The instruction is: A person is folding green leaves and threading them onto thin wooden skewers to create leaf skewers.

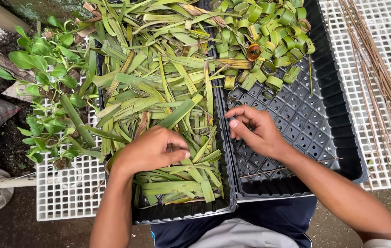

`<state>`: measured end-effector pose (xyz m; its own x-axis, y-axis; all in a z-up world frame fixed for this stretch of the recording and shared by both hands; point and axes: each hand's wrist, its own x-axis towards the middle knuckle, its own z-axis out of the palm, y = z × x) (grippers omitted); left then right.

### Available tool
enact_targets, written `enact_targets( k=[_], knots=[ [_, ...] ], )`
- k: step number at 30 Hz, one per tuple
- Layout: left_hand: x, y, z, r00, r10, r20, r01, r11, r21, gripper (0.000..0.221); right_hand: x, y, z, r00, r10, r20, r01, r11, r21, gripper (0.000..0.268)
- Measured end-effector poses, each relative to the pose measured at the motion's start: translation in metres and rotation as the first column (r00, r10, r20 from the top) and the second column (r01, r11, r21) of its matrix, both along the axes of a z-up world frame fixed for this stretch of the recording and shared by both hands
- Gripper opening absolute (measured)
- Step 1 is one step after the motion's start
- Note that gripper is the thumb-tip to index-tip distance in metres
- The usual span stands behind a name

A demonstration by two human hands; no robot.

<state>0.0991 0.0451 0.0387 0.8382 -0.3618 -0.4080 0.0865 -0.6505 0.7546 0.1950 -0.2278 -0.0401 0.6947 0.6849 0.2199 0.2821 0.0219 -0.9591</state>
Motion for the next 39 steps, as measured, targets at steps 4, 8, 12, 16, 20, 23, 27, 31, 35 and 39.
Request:
enact_targets(
  k=[4,8,12,16,20,23,27,31,35,39],
  knots=[
    [0.002,-0.004,0.002,0.94,0.15,0.305,-0.195,0.974,0.12,0.016,0.002,-0.002,0.0,1.0,0.008,-0.001,-0.008,1.0,-0.01,0.023],
    [0.002,0.01,0.004,0.901,0.231,0.368,-0.265,0.963,0.044,0.014,0.003,0.002,-0.003,1.0,0.027,0.003,-0.027,0.999,0.02,0.021],
    [0.002,0.037,-0.027,0.664,0.456,0.592,-0.556,0.831,-0.018,0.015,0.001,0.004,-0.008,1.0,0.029,-0.008,-0.029,0.999,-0.017,0.02],
    [-0.002,0.058,-0.026,0.491,0.436,0.754,-0.743,0.661,0.102,0.026,0.001,0.006,-0.01,0.999,0.037,-0.005,-0.038,0.998,-0.053,0.02],
    [0.008,0.043,-0.017,0.67,0.43,0.606,-0.696,0.649,0.309,0.062,0.003,0.005,-0.012,0.999,0.053,0.0,-0.053,0.995,-0.087,0.018],
    [0.007,0.033,-0.009,0.869,0.329,0.37,-0.487,0.704,0.517,0.055,0.008,0.004,-0.009,0.999,0.043,0.001,-0.042,0.993,-0.11,0.019],
    [0.001,0.007,0.013,0.957,0.251,0.147,-0.284,0.698,0.658,0.06,0.009,0.002,-0.006,0.999,0.03,-0.01,-0.031,0.991,-0.129,0.019],
    [-0.009,-0.015,0.031,0.964,0.262,0.048,-0.223,0.694,0.685,0.063,0.013,0.0,0.006,0.999,0.012,0.034,-0.006,0.985,-0.172,0.02],
    [-0.024,-0.037,0.022,0.969,0.246,-0.023,-0.155,0.677,0.72,0.065,0.017,-0.005,0.023,0.998,-0.022,0.062,0.034,0.982,-0.188,0.02],
    [-0.054,-0.04,-0.035,0.99,0.093,0.106,-0.14,0.526,0.839,0.073,0.016,-0.007,0.024,0.992,-0.032,0.119,0.063,0.959,-0.275,0.023]
  ],
)
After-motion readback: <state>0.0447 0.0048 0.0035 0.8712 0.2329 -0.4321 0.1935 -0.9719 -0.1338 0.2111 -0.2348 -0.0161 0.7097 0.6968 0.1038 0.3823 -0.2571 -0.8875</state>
